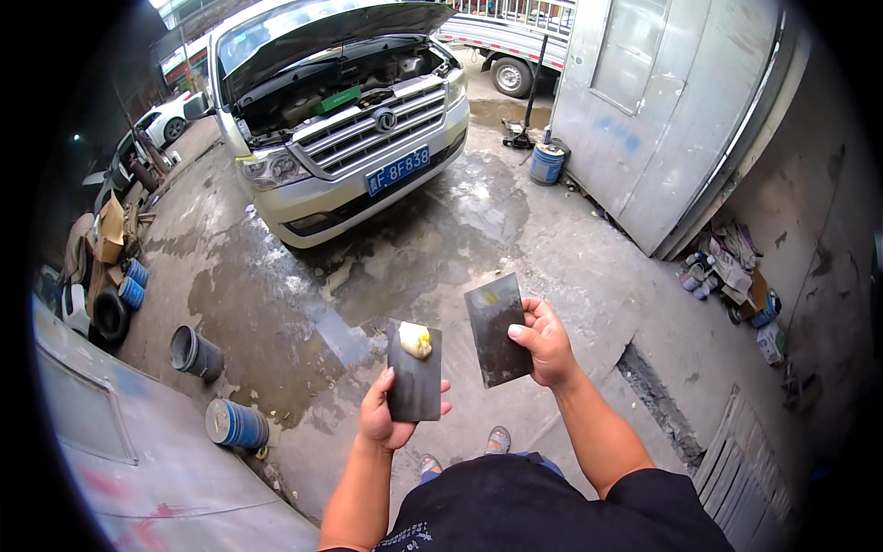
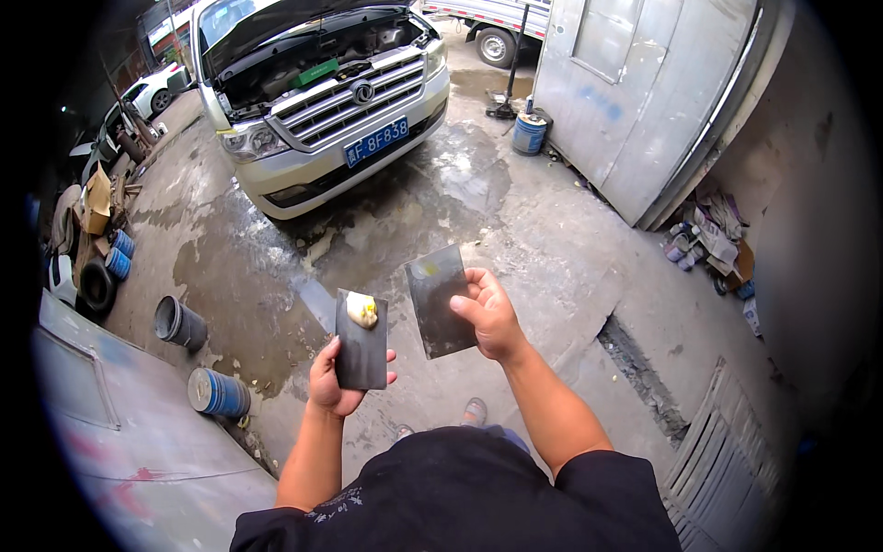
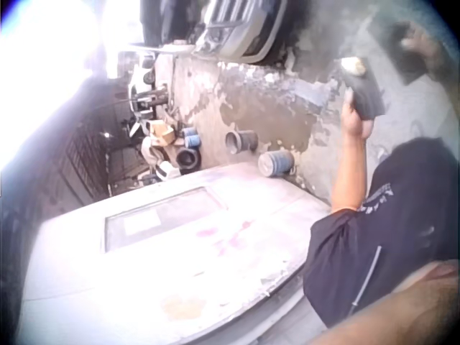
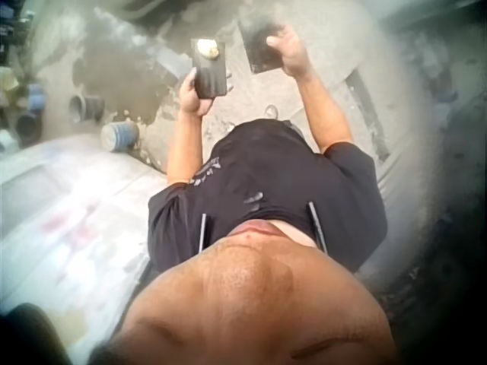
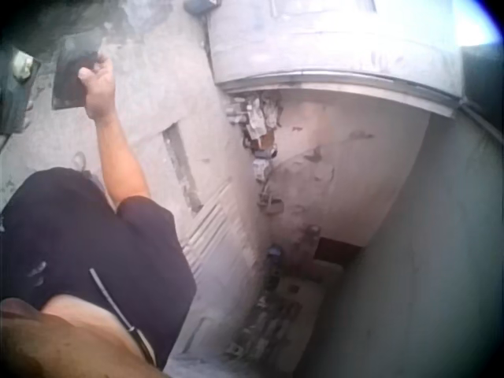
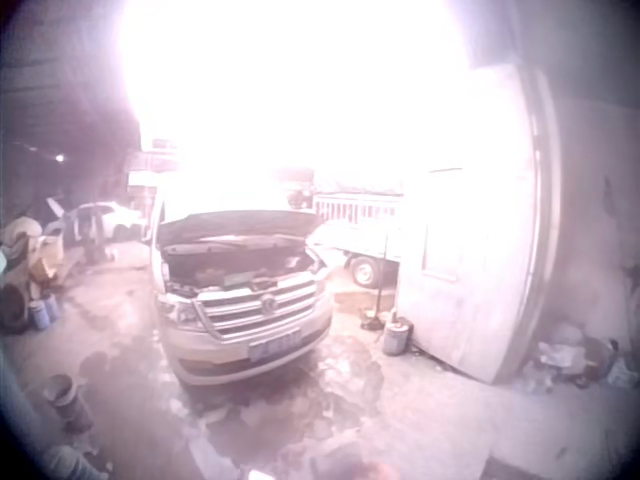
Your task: The person mixes a yellowish filler paste with a hardener on a metal putty knife and applies it to the front bumper and side fender of a silver pickup truck. The person uses a second putty knife to spread and smooth the filler on the vehicle's body panels.
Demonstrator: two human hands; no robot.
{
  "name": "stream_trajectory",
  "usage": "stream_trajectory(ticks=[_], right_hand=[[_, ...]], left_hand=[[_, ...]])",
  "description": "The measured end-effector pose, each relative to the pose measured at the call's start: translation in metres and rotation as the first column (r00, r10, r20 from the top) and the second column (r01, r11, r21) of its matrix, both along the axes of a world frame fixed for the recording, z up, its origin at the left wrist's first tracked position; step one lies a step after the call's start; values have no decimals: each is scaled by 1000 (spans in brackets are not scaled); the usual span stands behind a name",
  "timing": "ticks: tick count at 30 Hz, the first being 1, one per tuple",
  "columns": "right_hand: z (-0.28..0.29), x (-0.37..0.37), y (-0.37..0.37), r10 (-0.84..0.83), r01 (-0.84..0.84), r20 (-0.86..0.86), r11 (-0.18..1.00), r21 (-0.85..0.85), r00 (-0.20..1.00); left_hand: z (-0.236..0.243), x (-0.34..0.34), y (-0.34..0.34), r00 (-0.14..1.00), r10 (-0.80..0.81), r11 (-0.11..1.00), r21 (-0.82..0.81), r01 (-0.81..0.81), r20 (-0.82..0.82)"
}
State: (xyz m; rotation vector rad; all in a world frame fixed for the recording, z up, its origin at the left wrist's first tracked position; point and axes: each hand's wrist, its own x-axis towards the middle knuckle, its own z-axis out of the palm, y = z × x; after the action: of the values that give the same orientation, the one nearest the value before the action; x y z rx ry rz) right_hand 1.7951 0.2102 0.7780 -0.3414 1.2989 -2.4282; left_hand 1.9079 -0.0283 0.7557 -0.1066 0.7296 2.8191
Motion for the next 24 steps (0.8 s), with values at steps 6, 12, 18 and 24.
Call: stream_trajectory(ticks=[6, 12, 18, 24], right_hand=[[-6, 24, -28, -89, 202, -397, 946, 253, 913], [-19, 46, -30, 239, 207, -639, 815, 542, 731], [19, 35, -36, 226, 400, -839, 798, 451, 495], [9, 43, -29, 363, 440, -788, 677, 590, 498]], left_hand=[[0, -5, 41, 921, 387, 895, -226, -386, -41], [3, -11, 45, 851, 491, 794, -305, -525, -187], [5, -14, 43, 831, 494, 736, -386, -556, -255], [6, -10, 39, 812, 434, 628, -516, -583, -389]])
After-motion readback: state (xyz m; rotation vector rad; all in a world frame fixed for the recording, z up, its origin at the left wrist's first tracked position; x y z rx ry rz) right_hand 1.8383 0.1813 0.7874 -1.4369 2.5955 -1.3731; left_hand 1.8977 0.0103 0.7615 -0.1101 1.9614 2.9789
